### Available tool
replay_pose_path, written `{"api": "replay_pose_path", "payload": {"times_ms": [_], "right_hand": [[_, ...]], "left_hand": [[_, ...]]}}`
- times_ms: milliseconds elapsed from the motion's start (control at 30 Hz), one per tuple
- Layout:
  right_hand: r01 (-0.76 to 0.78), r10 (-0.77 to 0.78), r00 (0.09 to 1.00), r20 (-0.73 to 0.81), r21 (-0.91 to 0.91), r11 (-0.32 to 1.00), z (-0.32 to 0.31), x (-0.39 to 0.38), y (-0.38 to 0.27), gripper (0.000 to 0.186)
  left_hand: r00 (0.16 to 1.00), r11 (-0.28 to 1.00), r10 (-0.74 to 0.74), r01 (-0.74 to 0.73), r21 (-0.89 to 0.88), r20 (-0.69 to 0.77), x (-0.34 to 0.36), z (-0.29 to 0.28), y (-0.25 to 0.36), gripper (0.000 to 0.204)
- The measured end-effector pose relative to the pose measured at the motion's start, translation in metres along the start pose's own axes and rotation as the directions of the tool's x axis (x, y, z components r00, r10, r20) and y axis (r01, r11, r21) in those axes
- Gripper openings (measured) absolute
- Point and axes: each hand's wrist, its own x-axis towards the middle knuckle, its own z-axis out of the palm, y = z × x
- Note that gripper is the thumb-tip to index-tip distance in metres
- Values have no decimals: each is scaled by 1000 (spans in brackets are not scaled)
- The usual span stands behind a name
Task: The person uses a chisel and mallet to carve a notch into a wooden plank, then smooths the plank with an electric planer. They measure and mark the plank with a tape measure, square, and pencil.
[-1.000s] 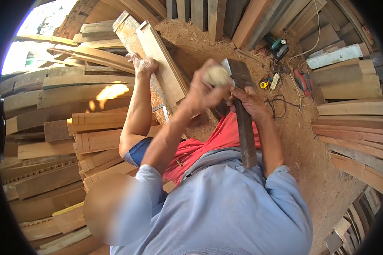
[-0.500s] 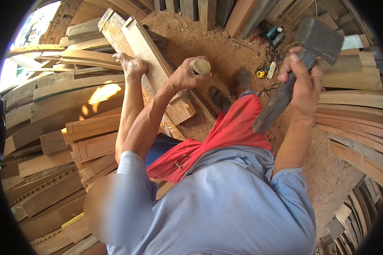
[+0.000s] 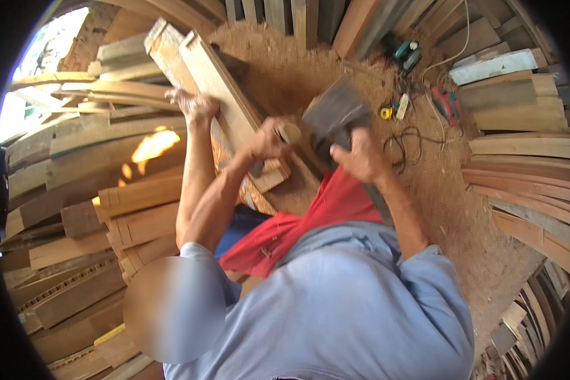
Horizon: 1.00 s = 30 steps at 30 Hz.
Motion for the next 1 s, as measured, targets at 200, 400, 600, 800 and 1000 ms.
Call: {"api": "replay_pose_path", "payload": {"times_ms": [200, 400, 600, 800, 1000], "right_hand": [[148, -25, 930, -367, 314, 938, -67, 2, -47, 17], [360, -131, 833, -537, 347, 866, -116, -9, -62, 15], [267, -102, 783, -614, 184, 946, -96, 6, -57, 19], [158, -191, 978, -82, -300, 941, -10, 25, 11, 37], [116, -22, 921, -388, 221, 968, -65, 27, -37, 26]], "left_hand": [[964, 976, -177, 146, -159, -201, 23, -17, 56, 22], [956, 971, -190, 148, -189, -225, 35, -1, 45, 22], [986, 990, -86, 69, -119, -140, 36, 8, 42, 16], [975, 981, -173, 159, -108, -142, 29, 25, 47, 25], [977, 982, -186, 180, -63, -107, 33, 16, 30, 27]]}}
